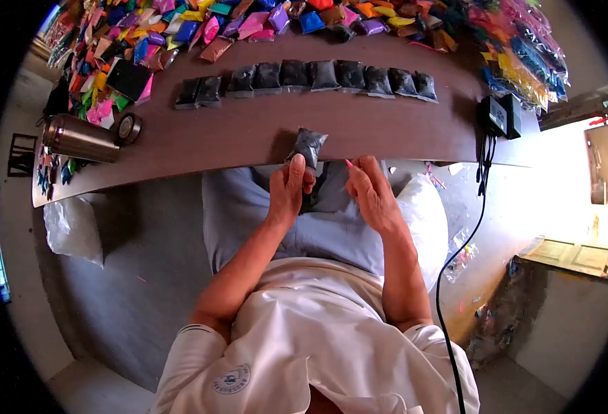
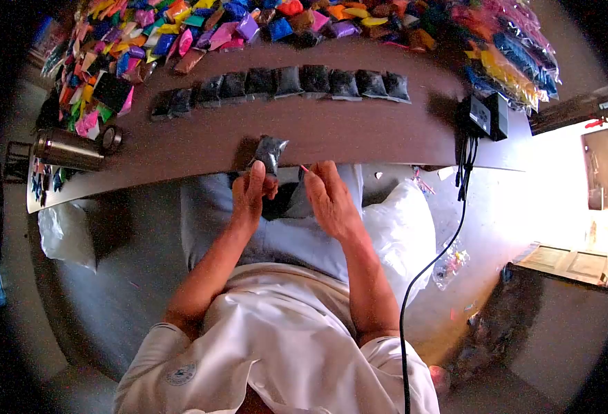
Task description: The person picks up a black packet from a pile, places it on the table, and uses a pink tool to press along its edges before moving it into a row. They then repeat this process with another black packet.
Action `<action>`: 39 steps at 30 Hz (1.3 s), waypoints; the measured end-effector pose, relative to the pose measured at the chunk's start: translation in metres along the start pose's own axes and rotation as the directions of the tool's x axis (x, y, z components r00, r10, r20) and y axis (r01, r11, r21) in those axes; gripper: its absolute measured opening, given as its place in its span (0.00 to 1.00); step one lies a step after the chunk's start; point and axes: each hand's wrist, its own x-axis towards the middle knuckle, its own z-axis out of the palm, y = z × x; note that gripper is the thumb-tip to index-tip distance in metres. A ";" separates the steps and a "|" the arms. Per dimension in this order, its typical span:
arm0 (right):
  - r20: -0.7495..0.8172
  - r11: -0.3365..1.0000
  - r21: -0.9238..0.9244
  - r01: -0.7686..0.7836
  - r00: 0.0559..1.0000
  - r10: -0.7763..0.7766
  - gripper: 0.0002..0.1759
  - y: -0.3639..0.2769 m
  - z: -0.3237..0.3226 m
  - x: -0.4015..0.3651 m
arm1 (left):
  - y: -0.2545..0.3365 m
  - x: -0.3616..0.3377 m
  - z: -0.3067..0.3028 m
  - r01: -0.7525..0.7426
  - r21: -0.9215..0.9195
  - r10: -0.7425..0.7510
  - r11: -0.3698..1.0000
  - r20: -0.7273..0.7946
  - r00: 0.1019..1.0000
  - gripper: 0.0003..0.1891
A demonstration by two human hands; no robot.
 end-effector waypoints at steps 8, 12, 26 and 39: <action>-0.092 0.858 -0.481 0.178 0.963 -0.252 0.06 -0.016 0.005 0.013 | -0.004 0.001 0.000 0.008 -0.009 -0.007 1.000 0.016 1.000 0.29; -0.185 0.864 -0.483 0.143 0.948 -0.261 0.05 -0.027 0.016 0.017 | -0.008 0.002 -0.002 0.009 -0.061 -0.005 0.998 0.059 0.998 0.29; -0.051 0.674 -0.714 0.188 0.947 -0.318 0.09 -0.032 0.037 0.043 | 0.005 0.001 -0.001 0.079 -0.074 -0.069 0.994 0.136 0.988 0.27; -0.109 0.729 -0.665 0.161 0.945 -0.309 0.09 -0.036 0.016 0.048 | 0.003 0.002 -0.006 0.082 -0.011 -0.079 0.997 0.162 0.984 0.29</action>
